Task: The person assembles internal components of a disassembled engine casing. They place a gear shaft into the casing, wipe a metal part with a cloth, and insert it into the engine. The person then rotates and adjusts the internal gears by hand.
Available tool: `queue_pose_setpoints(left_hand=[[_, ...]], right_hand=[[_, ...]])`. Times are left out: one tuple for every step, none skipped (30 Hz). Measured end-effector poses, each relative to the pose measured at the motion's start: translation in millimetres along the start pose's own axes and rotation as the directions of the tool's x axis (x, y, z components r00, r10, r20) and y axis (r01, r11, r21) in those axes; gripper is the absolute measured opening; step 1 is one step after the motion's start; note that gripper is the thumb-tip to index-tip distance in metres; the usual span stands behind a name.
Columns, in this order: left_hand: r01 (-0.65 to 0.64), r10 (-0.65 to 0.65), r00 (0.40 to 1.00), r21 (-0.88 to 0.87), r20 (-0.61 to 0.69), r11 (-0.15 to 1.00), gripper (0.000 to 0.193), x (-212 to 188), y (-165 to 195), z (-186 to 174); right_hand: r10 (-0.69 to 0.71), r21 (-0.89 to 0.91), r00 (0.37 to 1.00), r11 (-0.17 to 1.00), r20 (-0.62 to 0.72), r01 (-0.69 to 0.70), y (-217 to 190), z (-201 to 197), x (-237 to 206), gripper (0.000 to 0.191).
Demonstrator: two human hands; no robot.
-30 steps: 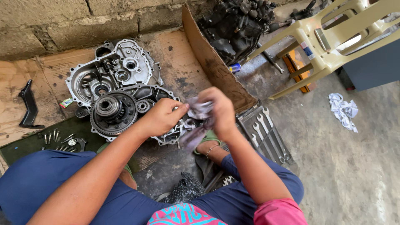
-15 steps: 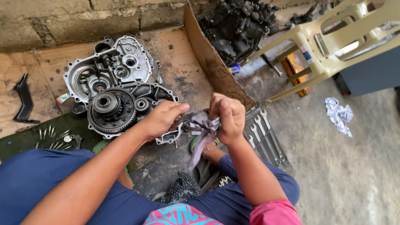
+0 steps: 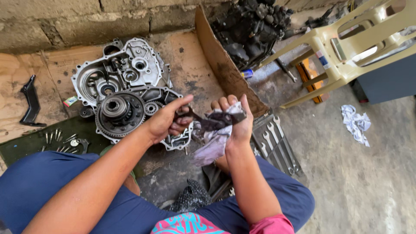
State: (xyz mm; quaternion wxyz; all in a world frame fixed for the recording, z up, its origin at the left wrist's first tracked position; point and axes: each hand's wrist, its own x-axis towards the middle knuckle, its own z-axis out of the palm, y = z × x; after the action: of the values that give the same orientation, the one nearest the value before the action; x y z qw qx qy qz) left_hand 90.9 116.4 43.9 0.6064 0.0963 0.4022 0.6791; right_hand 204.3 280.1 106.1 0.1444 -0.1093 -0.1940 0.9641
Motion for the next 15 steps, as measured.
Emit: queue_pose_setpoints(left_hand=[[-0.072,0.073,0.997,0.071,-0.008,0.995,0.058,-2.0,-0.4,1.1],[-0.146,0.149,0.989,0.145,-0.01,0.979,0.057,-3.5,-0.4,2.1],[-0.221,0.228,0.974,0.218,-0.006,0.951,0.057,-4.5,0.0,3.4],[-0.242,0.254,0.967,0.219,-0.029,0.945,0.056,-5.0,0.3,5.1],[-0.264,0.282,0.958,0.222,-0.051,0.939,0.054,-4.7,0.3,7.9],[-0.288,0.311,0.948,0.227,-0.072,0.93,0.053,-4.4,0.8,10.3],[-0.323,0.361,0.93,0.306,-0.072,0.895,0.053,-4.6,2.1,12.2],[-0.354,0.408,0.91,0.382,-0.07,0.854,0.054,-5.1,2.7,14.6],[-0.377,0.452,0.889,0.455,-0.064,0.807,0.054,-6.2,3.6,16.9],[-0.427,0.5,0.865,0.487,-0.024,0.762,0.048,-7.8,4.2,19.2],[-0.473,0.541,0.841,0.514,0.019,0.716,0.043,-10.6,4.5,21.4],[-0.518,0.58,0.812,0.538,0.067,0.664,0.037,-13.0,5.8,23.0],[-0.563,0.634,0.766,0.588,0.106,0.581,0.038,-15.4,7.7,24.4],[-0.6,0.682,0.716,0.631,0.149,0.491,0.038,-17.9,9.8,25.1],[-0.629,0.723,0.663,0.669,0.195,0.397,0.039,-20.4,11.7,25.7]], right_hand=[[-0.011,0.01,0.997,1.0,-0.071,0.012,1.7,1.1,-0.8,0.046],[-0.024,-0.039,0.993,0.999,-0.115,0.02,3.6,1.7,-1.6,0.045],[-0.038,-0.09,0.987,0.996,-0.157,0.025,5.2,1.8,-2.5,0.044],[-0.054,-0.14,0.979,0.99,-0.198,0.026,7.1,0.9,-3.5,0.044],[-0.041,-0.187,0.968,0.982,-0.246,-0.006,9.1,-1.1,-5.1,0.049],[-0.032,-0.232,0.957,0.972,-0.29,-0.038,11.6,-4.2,-5.9,0.054],[-0.024,-0.275,0.943,0.959,-0.331,-0.073,13.1,-8.1,-5.7,0.06],[-0.04,-0.246,0.965,0.969,-0.259,-0.026,15.3,-13.0,-4.3,0.053],[-0.059,-0.212,0.98,0.977,-0.189,0.018,18.2,-18.5,-1.9,0.047],[-0.083,-0.172,0.989,0.983,-0.123,0.061,19.8,-24.5,0.4,0.042],[-0.038,-0.07,0.999,0.997,0.028,0.039,20.5,-30.6,2.5,0.042],[-0.011,0.028,0.983,1.0,0.184,0.006,19.6,-36.2,5.7,0.043],[-0.001,0.118,0.94,0.992,0.342,-0.041,17.9,-41.0,8.9,0.043],[-0.012,0.073,0.971,0.997,0.239,-0.006,15.3,-45.3,10.0,0.041],[-0.028,0.026,0.991,0.999,0.132,0.025,12.2,-48.8,10.2,0.039]])
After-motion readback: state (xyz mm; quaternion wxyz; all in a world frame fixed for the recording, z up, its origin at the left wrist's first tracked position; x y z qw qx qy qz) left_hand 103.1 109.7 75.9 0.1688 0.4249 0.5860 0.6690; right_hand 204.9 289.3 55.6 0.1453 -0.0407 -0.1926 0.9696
